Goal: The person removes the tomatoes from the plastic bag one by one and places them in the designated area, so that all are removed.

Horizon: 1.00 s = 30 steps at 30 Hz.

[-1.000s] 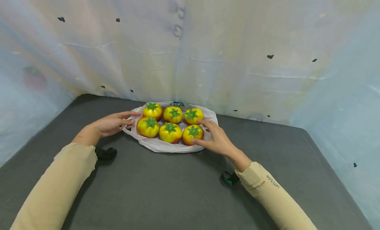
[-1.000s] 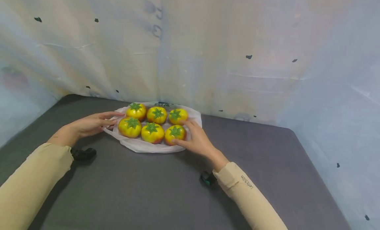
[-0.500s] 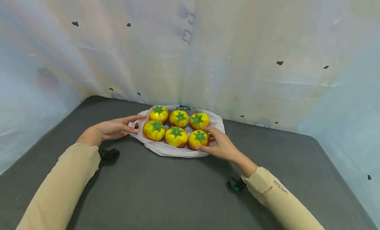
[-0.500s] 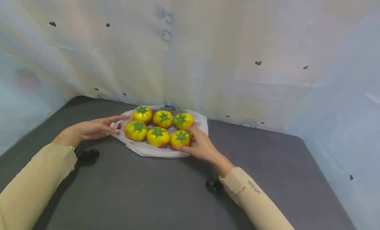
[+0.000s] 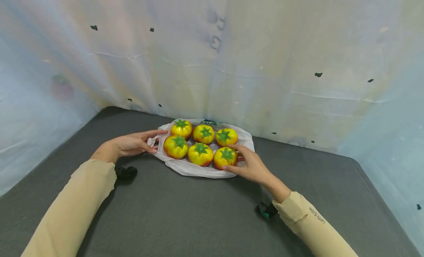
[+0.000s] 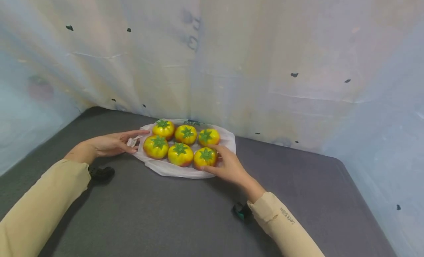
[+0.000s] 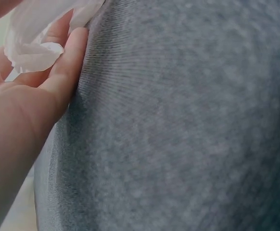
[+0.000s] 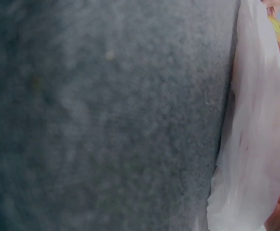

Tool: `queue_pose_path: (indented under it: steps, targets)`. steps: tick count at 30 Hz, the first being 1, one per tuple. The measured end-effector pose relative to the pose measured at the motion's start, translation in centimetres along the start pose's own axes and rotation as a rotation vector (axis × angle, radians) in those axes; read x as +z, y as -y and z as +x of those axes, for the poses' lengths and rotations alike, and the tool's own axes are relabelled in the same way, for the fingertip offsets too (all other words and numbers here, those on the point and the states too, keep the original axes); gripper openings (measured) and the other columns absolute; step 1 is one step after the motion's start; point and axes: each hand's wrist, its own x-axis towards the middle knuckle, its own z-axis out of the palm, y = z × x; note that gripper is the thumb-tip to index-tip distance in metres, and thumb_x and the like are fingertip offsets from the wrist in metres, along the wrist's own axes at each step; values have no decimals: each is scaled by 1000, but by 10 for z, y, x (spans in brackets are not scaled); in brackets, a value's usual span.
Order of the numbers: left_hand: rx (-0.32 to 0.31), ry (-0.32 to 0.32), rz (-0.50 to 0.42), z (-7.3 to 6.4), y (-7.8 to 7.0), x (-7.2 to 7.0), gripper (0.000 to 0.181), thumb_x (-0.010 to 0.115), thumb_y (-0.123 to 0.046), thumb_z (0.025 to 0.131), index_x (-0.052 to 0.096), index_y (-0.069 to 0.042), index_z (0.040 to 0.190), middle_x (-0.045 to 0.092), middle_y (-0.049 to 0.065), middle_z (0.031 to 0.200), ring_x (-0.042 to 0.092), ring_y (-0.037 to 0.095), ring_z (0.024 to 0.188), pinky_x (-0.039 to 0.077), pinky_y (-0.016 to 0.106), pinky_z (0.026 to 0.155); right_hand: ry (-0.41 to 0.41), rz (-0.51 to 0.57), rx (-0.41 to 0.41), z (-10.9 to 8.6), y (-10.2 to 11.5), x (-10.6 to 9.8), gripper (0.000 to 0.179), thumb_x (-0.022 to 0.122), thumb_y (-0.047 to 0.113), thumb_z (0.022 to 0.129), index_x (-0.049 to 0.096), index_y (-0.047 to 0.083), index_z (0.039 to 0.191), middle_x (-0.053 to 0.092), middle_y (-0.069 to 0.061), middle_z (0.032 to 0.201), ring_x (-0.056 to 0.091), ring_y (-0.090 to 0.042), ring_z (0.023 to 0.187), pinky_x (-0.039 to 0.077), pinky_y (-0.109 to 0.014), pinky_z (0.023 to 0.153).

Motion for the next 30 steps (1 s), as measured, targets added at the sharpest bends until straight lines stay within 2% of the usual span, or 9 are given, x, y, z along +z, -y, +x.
queue_pose_path:
  steps: [10, 30]
  targets:
    - [2, 3, -24, -1, 4, -4, 83, 59, 1, 91, 10, -16, 155, -31, 6, 156, -13, 34, 145, -1, 56, 116, -7, 19, 55, 3, 2, -1, 68, 78, 26, 80, 48, 6, 138, 53, -13, 135, 59, -28, 114, 50, -43, 94]
    - [-28, 0, -46, -1, 1, 1, 85, 57, 3, 91, 5, -16, 155, -33, 7, 155, -19, 35, 144, -5, 59, 115, -90, 34, 139, 1, 6, -16, 70, 77, 32, 80, 47, 11, 140, 51, -12, 139, 59, -30, 114, 50, -46, 95]
